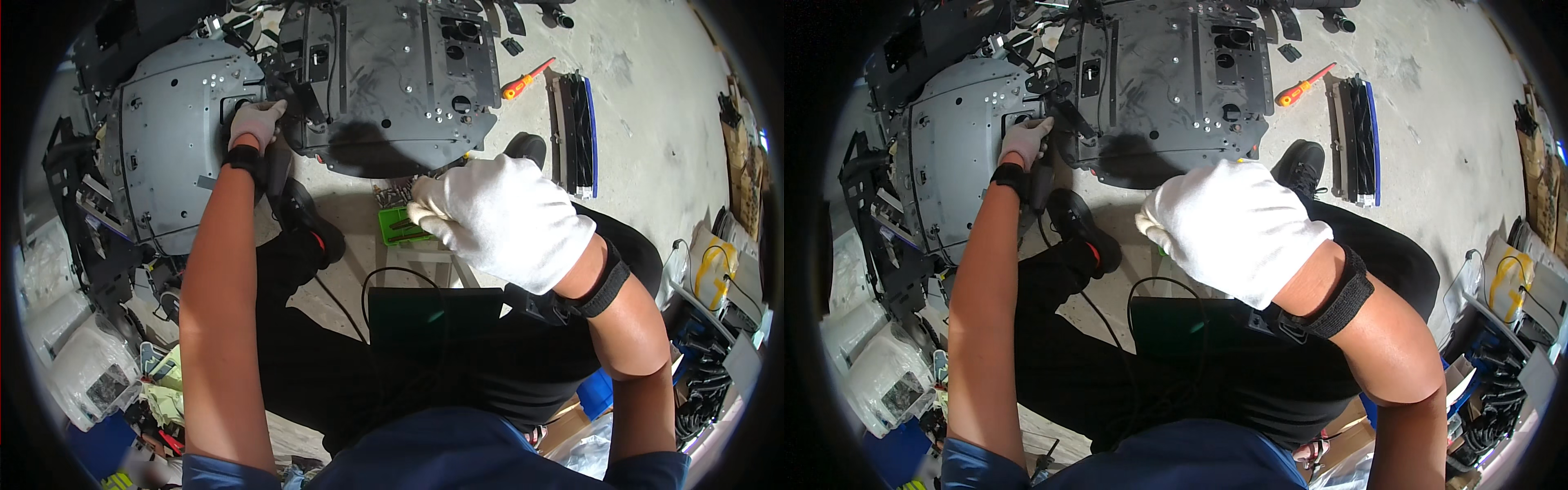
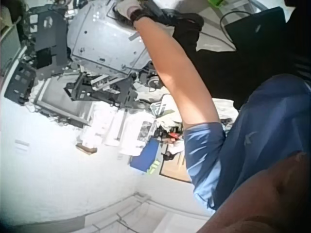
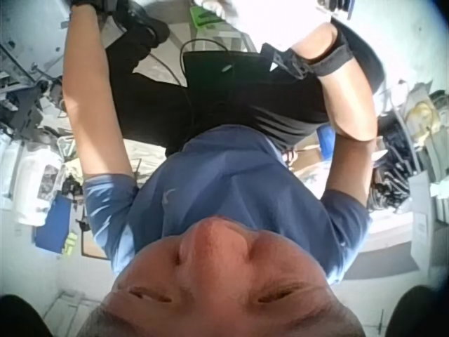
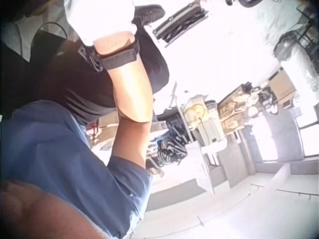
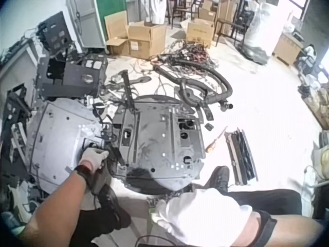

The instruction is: Assembling and connecting components of a mechanical or electronic device using tools on a workshop floor.

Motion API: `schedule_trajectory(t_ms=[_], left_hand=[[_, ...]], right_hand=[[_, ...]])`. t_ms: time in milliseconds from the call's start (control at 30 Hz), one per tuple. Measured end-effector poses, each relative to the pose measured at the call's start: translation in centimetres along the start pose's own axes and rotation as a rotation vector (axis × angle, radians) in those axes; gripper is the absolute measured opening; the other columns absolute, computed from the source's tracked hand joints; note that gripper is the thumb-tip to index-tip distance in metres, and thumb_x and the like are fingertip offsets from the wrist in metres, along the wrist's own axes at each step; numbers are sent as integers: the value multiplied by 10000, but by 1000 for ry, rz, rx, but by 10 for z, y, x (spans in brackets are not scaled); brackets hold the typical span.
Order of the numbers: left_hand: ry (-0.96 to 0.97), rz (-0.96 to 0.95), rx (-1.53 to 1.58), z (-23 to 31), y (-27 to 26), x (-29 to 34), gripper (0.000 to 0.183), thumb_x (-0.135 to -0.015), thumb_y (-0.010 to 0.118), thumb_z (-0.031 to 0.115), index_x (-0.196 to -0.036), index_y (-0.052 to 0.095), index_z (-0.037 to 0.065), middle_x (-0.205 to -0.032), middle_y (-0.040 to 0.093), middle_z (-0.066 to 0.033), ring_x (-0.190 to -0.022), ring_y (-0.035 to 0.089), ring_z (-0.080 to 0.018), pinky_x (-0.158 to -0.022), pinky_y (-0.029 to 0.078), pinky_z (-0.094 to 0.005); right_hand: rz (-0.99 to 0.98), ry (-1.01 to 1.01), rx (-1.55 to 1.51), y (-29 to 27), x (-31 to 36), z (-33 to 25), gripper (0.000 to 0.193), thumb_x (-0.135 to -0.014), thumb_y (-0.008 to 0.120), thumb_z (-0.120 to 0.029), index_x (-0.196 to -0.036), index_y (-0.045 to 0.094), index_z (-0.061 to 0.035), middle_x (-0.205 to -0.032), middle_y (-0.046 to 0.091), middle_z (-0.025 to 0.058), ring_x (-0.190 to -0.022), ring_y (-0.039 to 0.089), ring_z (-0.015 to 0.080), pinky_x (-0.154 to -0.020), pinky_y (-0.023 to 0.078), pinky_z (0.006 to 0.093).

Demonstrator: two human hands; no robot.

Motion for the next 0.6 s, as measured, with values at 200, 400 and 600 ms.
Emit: schedule_trajectory(t_ms=[200,400,600], left_hand=[[-156,-189,656,-28,21,-13,274,-946,681,217,-1167,644,59,-951,672,-40,-807,666,-150,-681,586,-258],[32,-299,970,-19,28,-2,376,-941,675,126,-1272,551,-2,-1145,622,-96,-997,648,-228,-882,591,-327],[114,-137,606,-14,18,4,356,-919,719,217,-1175,638,-18,-949,669,-48,-832,659,-164,-760,575,-281]], right_hand=[[15,-16,-30,-3,0,-3,220,-929,617,-291,-872,625,-78,-643,574,137,-642,617,336,-545,483,436],[87,-47,-88,-7,-1,-6,198,-889,629,-244,-827,645,-57,-649,599,152,-624,631,359,-546,508,423],[63,-77,-32,-3,-4,-10,190,-914,611,-243,-842,627,-68,-627,581,140,-610,621,346,-564,499,433]])
Point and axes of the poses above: each hand's wrist, its own x-axis away from the middle knuckle, its own y-axis out of the palm, z = x × y, the point moved 10 cm from there along -x, towards the middle knuckle
